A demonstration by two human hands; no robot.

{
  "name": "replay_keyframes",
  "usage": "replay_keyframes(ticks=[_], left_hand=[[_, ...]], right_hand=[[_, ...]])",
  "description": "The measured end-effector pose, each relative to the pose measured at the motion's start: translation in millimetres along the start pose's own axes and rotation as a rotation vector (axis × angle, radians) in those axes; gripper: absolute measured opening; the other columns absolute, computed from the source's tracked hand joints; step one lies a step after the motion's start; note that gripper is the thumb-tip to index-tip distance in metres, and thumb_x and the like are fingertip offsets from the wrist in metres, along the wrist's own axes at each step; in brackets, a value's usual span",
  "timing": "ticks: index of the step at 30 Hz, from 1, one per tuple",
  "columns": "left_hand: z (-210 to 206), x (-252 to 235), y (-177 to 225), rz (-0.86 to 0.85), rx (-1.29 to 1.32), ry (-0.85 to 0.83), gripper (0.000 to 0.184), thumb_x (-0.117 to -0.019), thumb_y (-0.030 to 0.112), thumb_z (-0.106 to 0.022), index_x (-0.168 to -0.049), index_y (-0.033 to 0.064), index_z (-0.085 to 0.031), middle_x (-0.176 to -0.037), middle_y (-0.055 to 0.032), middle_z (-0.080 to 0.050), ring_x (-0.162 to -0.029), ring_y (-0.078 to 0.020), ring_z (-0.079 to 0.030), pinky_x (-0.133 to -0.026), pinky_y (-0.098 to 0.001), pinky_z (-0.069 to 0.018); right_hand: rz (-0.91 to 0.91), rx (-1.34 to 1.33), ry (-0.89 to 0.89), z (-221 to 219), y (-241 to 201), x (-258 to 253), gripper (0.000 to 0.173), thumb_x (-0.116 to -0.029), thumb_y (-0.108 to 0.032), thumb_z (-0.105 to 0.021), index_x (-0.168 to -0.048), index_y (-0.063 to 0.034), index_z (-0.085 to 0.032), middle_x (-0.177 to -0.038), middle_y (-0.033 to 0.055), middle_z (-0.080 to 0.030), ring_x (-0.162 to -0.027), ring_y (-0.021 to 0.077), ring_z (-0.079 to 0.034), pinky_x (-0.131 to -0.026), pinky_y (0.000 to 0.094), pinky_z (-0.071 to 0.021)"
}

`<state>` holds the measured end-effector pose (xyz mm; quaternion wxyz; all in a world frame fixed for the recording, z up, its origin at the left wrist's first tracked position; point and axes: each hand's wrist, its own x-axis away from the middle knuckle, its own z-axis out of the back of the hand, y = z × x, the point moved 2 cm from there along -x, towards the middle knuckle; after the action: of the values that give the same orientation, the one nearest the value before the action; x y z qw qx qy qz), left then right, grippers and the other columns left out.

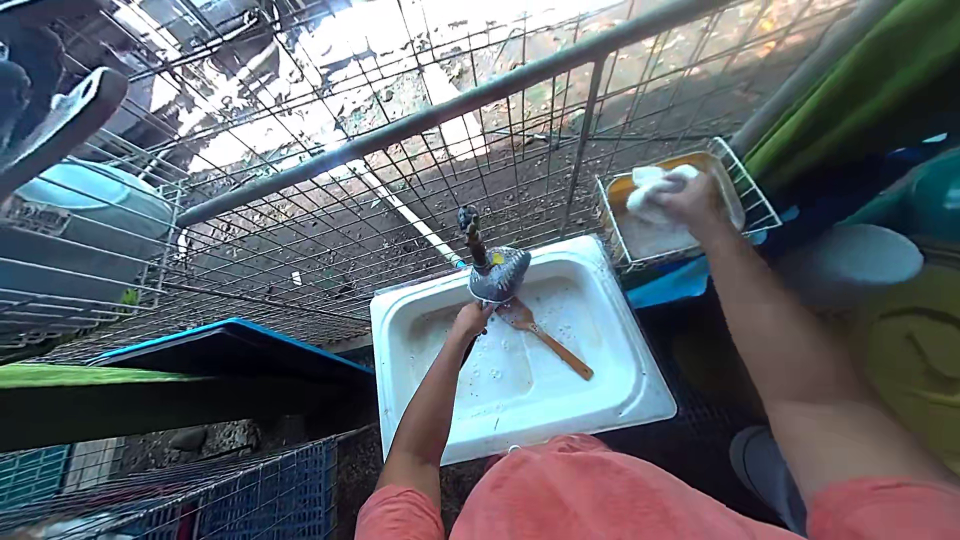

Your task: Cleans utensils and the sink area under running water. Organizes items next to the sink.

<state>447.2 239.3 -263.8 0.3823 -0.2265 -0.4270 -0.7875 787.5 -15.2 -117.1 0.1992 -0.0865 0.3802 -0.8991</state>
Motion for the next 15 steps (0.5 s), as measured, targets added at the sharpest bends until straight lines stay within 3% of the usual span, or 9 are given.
replay_keyframes(ticks=[2,5,7,8,10,11,13,14,15], left_hand=[[-5.0,9.9,-0.1,0.028,0.125,-0.02,0.04,-0.1098,0.032,-0.045,-0.135,0.002,-0.053,-0.096,-0.0098,-0.07,-0.073,-0.0152,-0.066,-0.072,-0.0343,-0.0555],[-10.8,24.6,2.3,0.041,0.311,-0.012,0.033,-0.1081,0.024,-0.05,-0.133,0.0022,-0.053,-0.085,-0.0055,-0.061,-0.063,-0.0113,-0.058,-0.062,-0.0288,-0.0519],[-14.1,36.4,9.8,0.031,0.394,0.031,0.029,-0.1074,0.019,-0.051,-0.129,0.0004,-0.053,-0.08,-0.0042,-0.056,-0.059,-0.0108,-0.054,-0.057,-0.0277,-0.0498],[-15.7,42.2,12.9,0.028,0.39,0.065,0.028,-0.1061,0.016,-0.05,-0.128,-0.0008,-0.054,-0.084,-0.0069,-0.058,-0.062,-0.0128,-0.055,-0.06,-0.0305,-0.0506],[-19.1,51.7,11.8,0.017,0.382,0.12,0.028,-0.105,0.014,-0.051,-0.126,-0.0041,-0.057,-0.091,-0.0134,-0.062,-0.069,-0.0189,-0.059,-0.068,-0.0381,-0.053],[-19.1,53.8,8.4,0.033,0.392,0.12,0.028,-0.1062,0.014,-0.049,-0.127,-0.0036,-0.056,-0.089,-0.0114,-0.06,-0.067,-0.0173,-0.057,-0.066,-0.0357,-0.0523],[-17.4,58.7,-0.8,0.089,0.429,0.115,0.028,-0.1085,0.018,-0.047,-0.126,-0.002,-0.054,-0.085,-0.0081,-0.055,-0.064,-0.0151,-0.054,-0.062,-0.0324,-0.051],[-18.2,61.9,-5.5,0.106,0.441,0.104,0.027,-0.1088,0.019,-0.047,-0.126,-0.0012,-0.054,-0.084,-0.0071,-0.055,-0.062,-0.0146,-0.054,-0.061,-0.0318,-0.0505],[-21.2,65.6,-7.6,0.109,0.454,0.088,0.027,-0.1089,0.02,-0.048,-0.125,-0.0008,-0.054,-0.082,-0.006,-0.053,-0.061,-0.014,-0.053,-0.06,-0.031,-0.0497]], right_hand=[[0.16,-0.097,0.009,-20.2,-39.3,51.0,0.045,-0.0849,-0.005,-0.078,-0.125,0.009,-0.062,-0.121,0.0311,-0.066,-0.113,0.0441,-0.065,-0.099,0.0621,-0.05],[0.318,-0.138,-0.181,-122.1,-71.0,131.6,0.043,-0.0797,-0.008,-0.081,-0.117,0.0068,-0.065,-0.123,0.0257,-0.067,-0.114,0.0368,-0.066,-0.1,0.0529,-0.0529],[0.405,-0.071,-0.268,-199.0,-77.7,171.3,0.044,-0.0841,-0.02,-0.076,-0.117,0.0074,-0.068,-0.137,0.0291,-0.06,-0.132,0.0434,-0.055,-0.113,0.0555,-0.0422],[0.446,-0.001,-0.262,-226.3,-80.6,184.3,0.051,-0.0879,-0.029,-0.069,-0.125,0.0062,-0.066,-0.146,0.0301,-0.053,-0.141,0.0465,-0.046,-0.117,0.0602,-0.0354],[0.429,0.091,-0.288,-253.0,-87.9,187.4,0.07,-0.0954,-0.046,-0.058,-0.143,0.0048,-0.054,-0.159,0.0309,-0.036,-0.153,0.0491,-0.023,-0.121,0.0697,-0.0157],[0.414,0.086,-0.276,-258.1,-91.7,176.1,0.071,-0.0973,-0.049,-0.056,-0.143,0.0047,-0.054,-0.159,0.0306,-0.037,-0.153,0.0487,-0.023,-0.121,0.0712,-0.0142],[0.272,0.003,-0.399,-253.2,-101.2,143.0,0.058,-0.1013,-0.037,-0.059,-0.143,0.0029,-0.054,-0.154,0.0262,-0.046,-0.149,0.0412,-0.037,-0.122,0.0621,-0.0264],[0.153,-0.069,-0.464,-244.6,-108.2,128.8,0.048,-0.101,-0.025,-0.061,-0.14,0.002,-0.057,-0.145,0.0259,-0.055,-0.138,0.0408,-0.05,-0.114,0.061,-0.0389],[0.013,-0.14,-0.534,-230.1,-118.4,118.9,0.039,-0.1026,-0.018,-0.059,-0.134,0.0042,-0.059,-0.134,0.0294,-0.061,-0.127,0.0439,-0.058,-0.106,0.0626,-0.0446]])
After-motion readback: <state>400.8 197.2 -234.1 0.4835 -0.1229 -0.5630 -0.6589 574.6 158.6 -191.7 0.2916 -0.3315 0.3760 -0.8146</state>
